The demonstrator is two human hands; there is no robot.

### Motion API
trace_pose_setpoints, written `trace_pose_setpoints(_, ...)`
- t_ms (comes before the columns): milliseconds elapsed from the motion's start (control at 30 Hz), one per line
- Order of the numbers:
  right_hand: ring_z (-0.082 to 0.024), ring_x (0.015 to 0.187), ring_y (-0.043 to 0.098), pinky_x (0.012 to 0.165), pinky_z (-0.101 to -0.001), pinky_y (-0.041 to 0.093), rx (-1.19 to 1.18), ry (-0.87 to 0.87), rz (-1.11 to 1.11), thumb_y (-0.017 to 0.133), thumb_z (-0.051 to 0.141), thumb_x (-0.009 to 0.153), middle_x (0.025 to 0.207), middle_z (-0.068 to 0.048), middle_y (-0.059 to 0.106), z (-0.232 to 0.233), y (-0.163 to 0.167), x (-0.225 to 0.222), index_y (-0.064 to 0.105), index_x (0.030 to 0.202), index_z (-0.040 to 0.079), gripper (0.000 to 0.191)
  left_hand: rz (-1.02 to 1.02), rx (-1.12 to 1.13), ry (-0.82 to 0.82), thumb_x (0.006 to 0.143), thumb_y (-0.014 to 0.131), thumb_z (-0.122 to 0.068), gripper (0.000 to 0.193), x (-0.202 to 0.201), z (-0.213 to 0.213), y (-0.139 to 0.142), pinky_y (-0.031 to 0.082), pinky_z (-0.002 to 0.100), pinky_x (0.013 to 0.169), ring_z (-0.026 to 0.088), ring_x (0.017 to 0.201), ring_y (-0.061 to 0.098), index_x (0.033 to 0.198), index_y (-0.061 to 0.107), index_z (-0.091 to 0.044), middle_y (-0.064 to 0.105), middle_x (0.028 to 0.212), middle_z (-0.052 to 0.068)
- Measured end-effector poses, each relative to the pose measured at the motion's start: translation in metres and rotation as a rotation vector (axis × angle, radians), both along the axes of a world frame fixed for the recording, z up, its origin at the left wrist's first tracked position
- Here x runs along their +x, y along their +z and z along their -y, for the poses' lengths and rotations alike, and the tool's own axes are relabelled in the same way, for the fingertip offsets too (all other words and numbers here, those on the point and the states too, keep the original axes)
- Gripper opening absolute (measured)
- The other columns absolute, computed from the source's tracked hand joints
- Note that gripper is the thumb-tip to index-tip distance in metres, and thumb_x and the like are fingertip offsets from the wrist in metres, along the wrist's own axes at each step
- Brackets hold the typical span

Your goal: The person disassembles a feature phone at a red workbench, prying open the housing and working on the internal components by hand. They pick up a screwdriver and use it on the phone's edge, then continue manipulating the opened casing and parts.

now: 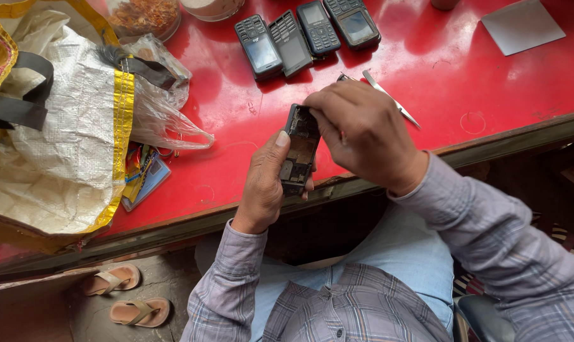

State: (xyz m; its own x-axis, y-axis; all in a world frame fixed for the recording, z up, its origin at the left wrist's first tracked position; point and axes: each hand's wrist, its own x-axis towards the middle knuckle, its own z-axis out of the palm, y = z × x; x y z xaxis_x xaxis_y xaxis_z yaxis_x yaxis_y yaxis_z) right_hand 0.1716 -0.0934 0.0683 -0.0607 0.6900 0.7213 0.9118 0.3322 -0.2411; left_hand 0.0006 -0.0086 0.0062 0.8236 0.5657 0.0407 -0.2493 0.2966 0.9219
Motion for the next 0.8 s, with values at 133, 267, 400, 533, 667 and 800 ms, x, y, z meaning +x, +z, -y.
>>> trace_pose_setpoints(133, -0.035, 0.082, 0.067, 0.071, -0.0438, 0.052, -0.159, 0.055, 0.013, 0.072, -0.002, 0.092, 0.089, -0.015, 0.068, 0.001, 0.016, 0.018, 0.067, 0.102, -0.001, 0.011, -0.051, 0.009, -0.03, 0.11, 0.039, -0.043, 0.047, 0.002, -0.002, 0.001, 0.052, 0.027, 0.05, 0.014, 0.061, 0.064, 0.12, 0.059, -0.002, 0.065, 0.085, 0.01)
trace_pose_setpoints(267, -0.035, 0.077, 0.068, 0.067, -0.0434, 0.052, -0.291, 0.13, 0.06, 0.072, -0.002, 0.087, 0.085, -0.015, 0.07, -0.004, 0.032, 0.029, 0.07, 0.097, 0.0, 0.009, -0.085, -0.006, -0.056, 0.109, 0.04, -0.043, 0.046, 0.001, -0.004, 0.004, 0.052, 0.027, 0.049, 0.014, 0.061, 0.064, 0.121, 0.059, -0.002, 0.066, 0.083, 0.009)
trace_pose_setpoints(400, -0.032, 0.072, 0.069, 0.063, -0.0396, 0.052, -0.374, 0.224, 0.012, 0.073, -0.002, 0.082, 0.082, -0.015, 0.071, -0.015, 0.044, 0.04, 0.072, 0.097, 0.0, 0.015, -0.099, -0.028, -0.072, 0.108, 0.041, -0.043, 0.046, 0.001, -0.005, 0.004, 0.051, 0.027, 0.049, 0.014, 0.06, 0.065, 0.123, 0.059, -0.004, 0.067, 0.083, 0.009)
trace_pose_setpoints(533, -0.026, 0.067, 0.07, 0.061, -0.036, 0.052, -0.461, 0.253, -0.057, 0.074, -0.004, 0.082, 0.077, -0.013, 0.071, -0.019, 0.045, 0.046, 0.074, 0.094, 0.0, 0.013, -0.099, -0.043, -0.095, 0.109, 0.042, -0.043, 0.045, -0.001, -0.007, 0.002, 0.051, 0.027, 0.048, 0.014, 0.06, 0.065, 0.117, 0.06, -0.003, 0.067, 0.084, 0.009)
trace_pose_setpoints(667, -0.02, 0.065, 0.071, 0.06, -0.0327, 0.053, -0.511, 0.302, -0.135, 0.072, -0.005, 0.081, 0.076, -0.01, 0.074, -0.025, 0.043, 0.053, 0.076, 0.094, 0.002, 0.015, -0.094, -0.03, -0.112, 0.109, 0.042, -0.045, 0.046, -0.002, -0.009, -0.001, 0.052, 0.027, 0.048, 0.015, 0.06, 0.066, 0.111, 0.061, -0.003, 0.067, 0.083, 0.009)
trace_pose_setpoints(800, -0.018, 0.067, 0.072, 0.063, -0.0314, 0.054, -0.535, 0.355, -0.135, 0.069, -0.009, 0.081, 0.078, -0.01, 0.075, -0.032, 0.043, 0.059, 0.077, 0.093, 0.001, 0.017, -0.113, -0.034, -0.115, 0.108, 0.042, -0.045, 0.046, -0.002, -0.01, -0.003, 0.052, 0.027, 0.047, 0.015, 0.06, 0.066, 0.109, 0.06, -0.003, 0.067, 0.083, 0.01)
